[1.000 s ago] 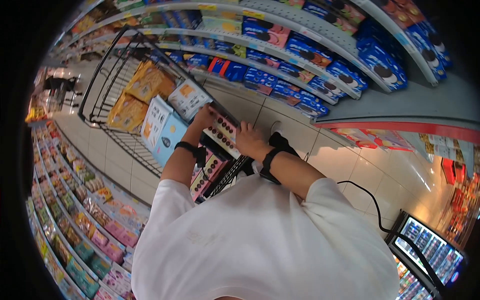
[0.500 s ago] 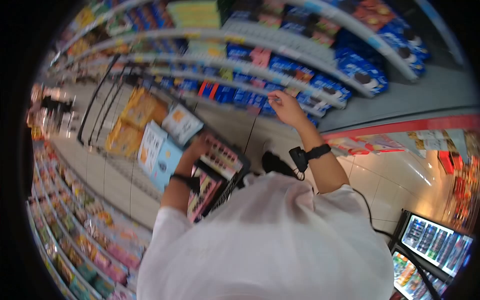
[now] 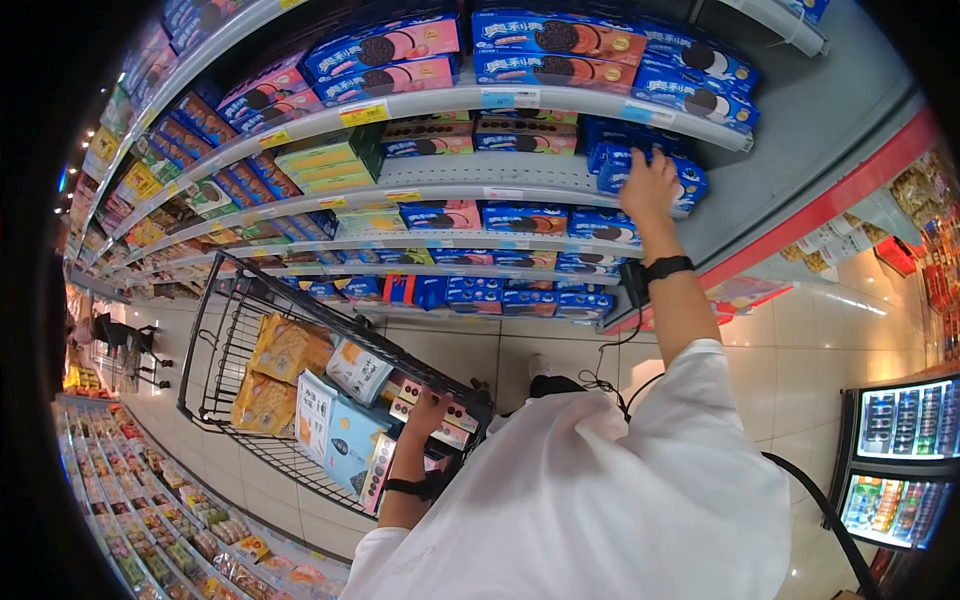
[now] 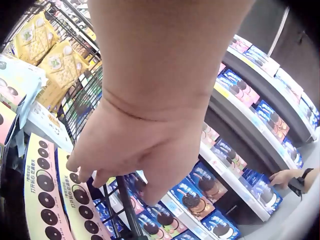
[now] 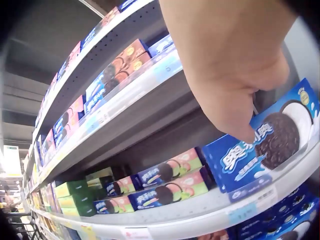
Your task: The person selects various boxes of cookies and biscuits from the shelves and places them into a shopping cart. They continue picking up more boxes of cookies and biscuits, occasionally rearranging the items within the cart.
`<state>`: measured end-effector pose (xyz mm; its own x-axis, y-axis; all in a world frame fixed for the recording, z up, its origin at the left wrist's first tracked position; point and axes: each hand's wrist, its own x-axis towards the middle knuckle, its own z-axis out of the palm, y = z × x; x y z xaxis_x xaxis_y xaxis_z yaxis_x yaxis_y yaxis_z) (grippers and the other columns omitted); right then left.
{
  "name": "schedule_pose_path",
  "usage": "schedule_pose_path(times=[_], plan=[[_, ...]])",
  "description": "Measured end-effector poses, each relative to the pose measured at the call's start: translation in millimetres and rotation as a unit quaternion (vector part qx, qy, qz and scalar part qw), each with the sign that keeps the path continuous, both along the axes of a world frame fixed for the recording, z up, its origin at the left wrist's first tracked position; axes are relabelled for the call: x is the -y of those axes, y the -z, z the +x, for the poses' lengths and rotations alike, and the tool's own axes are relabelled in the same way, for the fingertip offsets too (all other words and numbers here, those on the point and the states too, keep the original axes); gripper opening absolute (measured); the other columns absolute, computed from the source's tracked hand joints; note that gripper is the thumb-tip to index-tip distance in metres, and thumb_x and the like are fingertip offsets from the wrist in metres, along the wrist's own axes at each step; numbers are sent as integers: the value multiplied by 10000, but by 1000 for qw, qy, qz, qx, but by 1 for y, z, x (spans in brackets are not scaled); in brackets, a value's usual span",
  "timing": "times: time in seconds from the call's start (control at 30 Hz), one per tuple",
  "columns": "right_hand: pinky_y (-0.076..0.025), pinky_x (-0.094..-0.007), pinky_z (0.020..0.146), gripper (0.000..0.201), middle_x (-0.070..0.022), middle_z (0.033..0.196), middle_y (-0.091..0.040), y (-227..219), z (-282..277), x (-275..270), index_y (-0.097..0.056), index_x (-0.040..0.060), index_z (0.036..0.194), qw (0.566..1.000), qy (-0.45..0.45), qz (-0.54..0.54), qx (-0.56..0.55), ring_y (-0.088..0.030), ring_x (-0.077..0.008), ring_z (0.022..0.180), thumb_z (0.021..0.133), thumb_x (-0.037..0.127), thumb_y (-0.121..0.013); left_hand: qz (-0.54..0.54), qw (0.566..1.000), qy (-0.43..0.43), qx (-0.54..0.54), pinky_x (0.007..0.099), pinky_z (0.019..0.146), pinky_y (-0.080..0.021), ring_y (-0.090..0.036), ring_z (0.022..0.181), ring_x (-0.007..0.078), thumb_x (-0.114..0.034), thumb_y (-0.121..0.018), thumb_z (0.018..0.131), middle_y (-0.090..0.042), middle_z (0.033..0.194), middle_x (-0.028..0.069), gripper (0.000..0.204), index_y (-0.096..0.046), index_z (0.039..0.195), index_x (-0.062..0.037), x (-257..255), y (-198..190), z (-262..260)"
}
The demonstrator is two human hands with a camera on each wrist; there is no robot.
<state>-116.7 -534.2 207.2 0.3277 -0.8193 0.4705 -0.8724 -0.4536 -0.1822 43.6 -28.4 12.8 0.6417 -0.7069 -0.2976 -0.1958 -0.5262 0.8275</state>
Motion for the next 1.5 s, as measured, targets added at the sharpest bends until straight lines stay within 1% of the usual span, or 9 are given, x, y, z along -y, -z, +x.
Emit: schedule_pose_path(times=[0.33, 0.57, 0.73, 0.93, 1.03, 1.1, 1.17, 1.23, 1.5], plan=[[-254, -569, 1100, 625, -51, 1442, -427, -15, -45, 50, -479, 254, 1378, 986, -32, 134, -89, -315, -336, 1372, 799, 182, -700, 28, 999, 28, 16, 437, 770, -519, -663, 911, 392, -218, -702, 809, -676, 909, 249, 517, -445, 1096, 127, 14, 11, 4], [-225, -595, 1084, 630, -124, 1484, -345, 25, -33, 20, -471, 252, 1387, 998, -49, -21, -28, -263, -387, 1383, 801, 177, -689, 216, 968, -49, 118, 480, 1112, -291, -352, 1310, 514, -254, -748, 779, -270, 1433, 409, 1032, -61, 1379, 228, 43, 13, -23], [-211, -565, 1060, 647, -225, 1466, -260, 33, -5, -37, -446, 243, 1402, 982, -175, -54, 57, -249, -427, 1342, 808, 132, -675, 195, 958, -100, 183, 505, 1065, -337, -416, 1249, 521, -191, -737, 775, -408, 1320, 396, 982, -57, 1352, 220, 52, 0, -30], [-278, -511, 1045, 582, -208, 1409, -340, 45, 22, -84, -486, 202, 1362, 968, -244, -42, 34, -337, -402, 1283, 815, 118, -666, 213, 961, -133, 113, 518, 1151, -181, -246, 1403, 451, -227, -662, 828, -219, 1494, 353, 957, -33, 1414, 193, 64, -1, -22], [-400, -421, 980, 484, -202, 1322, -493, 99, 35, -99, -538, 124, 1298, 886, -404, 228, -19, -491, -363, 1194, 833, 162, -670, 159, 959, -174, 158, 504, 1139, -202, -317, 1366, 439, -257, -644, 840, -336, 1449, 320, 952, -37, 1424, 185, 69, 10, -16], [-441, -396, 966, 572, -240, 1311, -525, 85, 48, -149, -489, 18, 1325, 742, -417, 498, -166, -560, -359, 1153, 855, 287, -672, 167, 966, -143, 139, 507, 1129, -231, -343, 1352, 438, -256, -652, 842, -357, 1437, 320, 944, -54, 1430, 177, 65, -1, -7], [-521, -395, 872, 633, -246, 1298, -528, 159, 51, -175, -454, -19, 1333, 648, -552, 436, -292, -611, -338, 1068, 871, 367, -648, 171, 979, -61, 97, 453, 1097, -326, -411, 1307, 448, -251, -650, 854, -430, 1378, 334, 819, -220, 1412, 168, 51, -21, 7], [-587, -425, 684, 653, -243, 1230, -557, 116, 66, -247, -429, -20, 1343, 606, -441, 534, -392, -649, -331, 954, 893, 415, -612, 81, 994, -15, 75, 438, 1090, -342, -410, 1309, 447, -245, -645, 861, -422, 1379, 343, 746, -295, 1384, 156, 36, -39, 3], [-589, -479, 559, 488, -229, 1079, -570, 201, 87, -343, -381, -70, 1319, 613, -181, 756, -142, -657, -347, 848, 963, 242, -496, -33, 996, 81, 10, 422, 1111, -318, -330, 1367, 435, -218, -611, 891, -336, 1444, 345, 600, -401, 1365, 86, -17, -43, -60]])
